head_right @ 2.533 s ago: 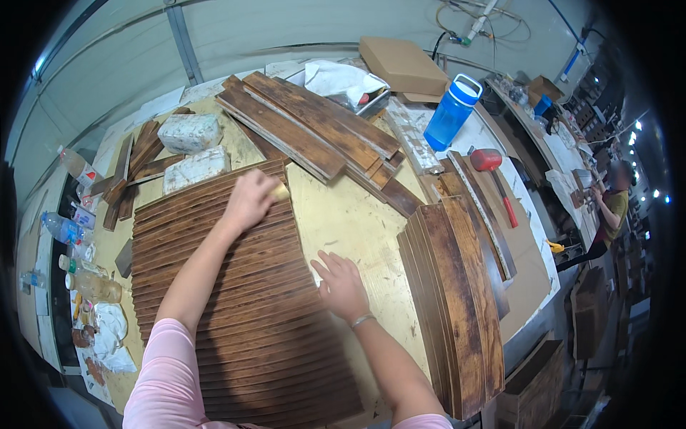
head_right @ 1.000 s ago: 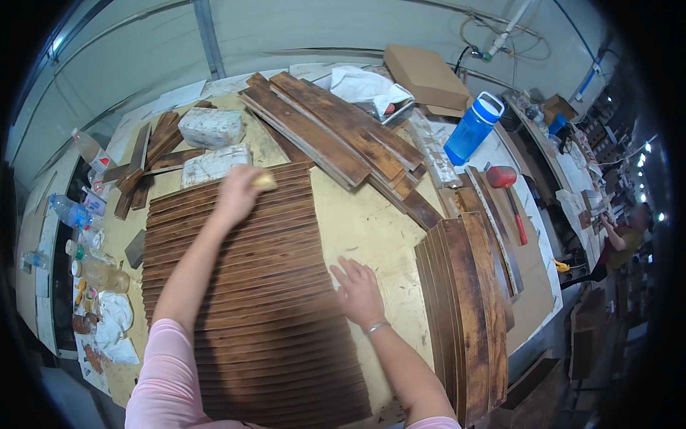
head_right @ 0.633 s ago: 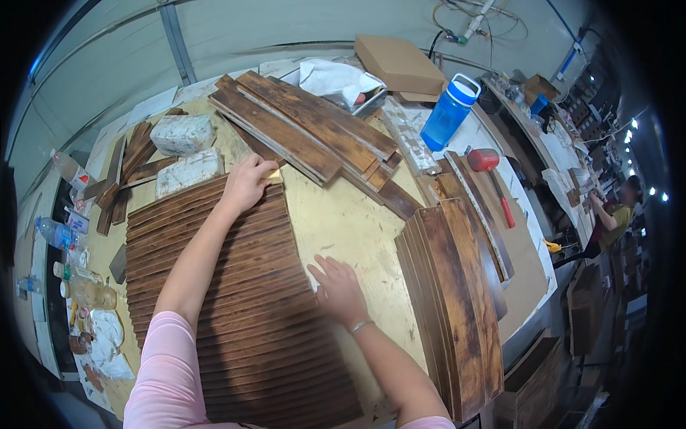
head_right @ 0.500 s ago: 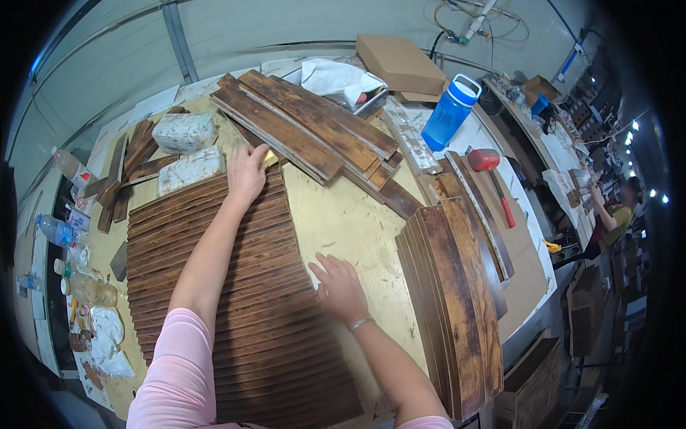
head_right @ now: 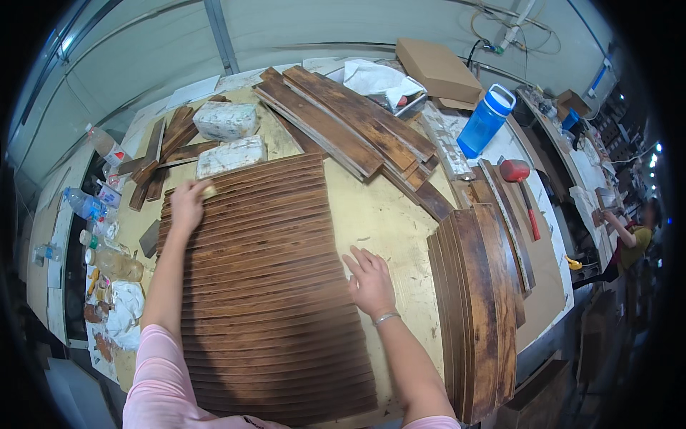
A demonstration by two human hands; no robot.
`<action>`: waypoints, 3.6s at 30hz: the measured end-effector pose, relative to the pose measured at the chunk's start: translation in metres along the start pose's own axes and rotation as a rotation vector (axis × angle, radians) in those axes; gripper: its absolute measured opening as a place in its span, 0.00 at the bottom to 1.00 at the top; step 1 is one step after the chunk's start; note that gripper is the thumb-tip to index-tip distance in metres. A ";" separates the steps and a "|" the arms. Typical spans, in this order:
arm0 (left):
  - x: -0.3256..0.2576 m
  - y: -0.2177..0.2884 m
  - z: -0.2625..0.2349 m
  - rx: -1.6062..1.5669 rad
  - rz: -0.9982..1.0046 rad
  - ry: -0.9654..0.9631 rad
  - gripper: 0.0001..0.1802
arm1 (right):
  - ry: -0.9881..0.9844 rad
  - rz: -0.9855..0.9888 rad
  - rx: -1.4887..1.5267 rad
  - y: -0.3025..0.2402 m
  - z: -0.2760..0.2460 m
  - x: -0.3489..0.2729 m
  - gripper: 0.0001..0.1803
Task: The person rubs a ribbed wooden panel with a small block and then wipes the surface with a white cloth, handling several wooden planks on the workbench.
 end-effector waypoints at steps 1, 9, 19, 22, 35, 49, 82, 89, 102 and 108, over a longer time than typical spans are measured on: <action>-0.009 -0.030 -0.011 0.027 -0.064 0.007 0.21 | -0.002 0.009 -0.005 0.001 -0.001 0.000 0.30; 0.000 -0.048 -0.043 0.214 -0.083 0.180 0.20 | -0.033 -0.002 -0.024 0.003 0.005 -0.002 0.29; 0.051 0.254 0.093 -0.547 0.118 -0.064 0.21 | -0.026 -0.001 0.006 0.007 0.005 -0.003 0.29; 0.052 0.236 0.084 -0.475 0.143 -0.060 0.22 | -0.018 0.001 -0.003 0.009 0.005 -0.004 0.29; -0.041 -0.112 -0.062 0.281 -0.202 -0.009 0.20 | -0.028 -0.012 -0.016 0.003 0.005 -0.001 0.29; -0.001 0.012 -0.009 -0.036 -0.003 -0.010 0.18 | -0.036 0.011 -0.006 0.004 0.003 -0.001 0.30; -0.026 -0.123 -0.078 0.243 -0.038 0.171 0.19 | -0.042 0.017 -0.021 0.003 0.006 0.000 0.29; -0.023 -0.106 -0.049 0.084 -0.325 0.109 0.16 | -0.045 0.007 -0.062 0.003 0.010 -0.002 0.27; -0.043 -0.009 -0.077 -0.418 -0.260 -0.136 0.18 | 0.028 0.158 0.169 0.032 0.007 0.016 0.21; -0.073 -0.194 -0.040 -0.130 -0.772 0.045 0.16 | 0.069 0.424 0.531 0.012 0.052 0.177 0.34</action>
Point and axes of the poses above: each hand's wrist, its own x-axis towards the middle knuckle, its own z-axis out of the palm, y = z × x, the point moved 6 cm from there along x, towards the middle knuckle, and after that the axes turned 10 degrees about y, right-handed, at the moved point
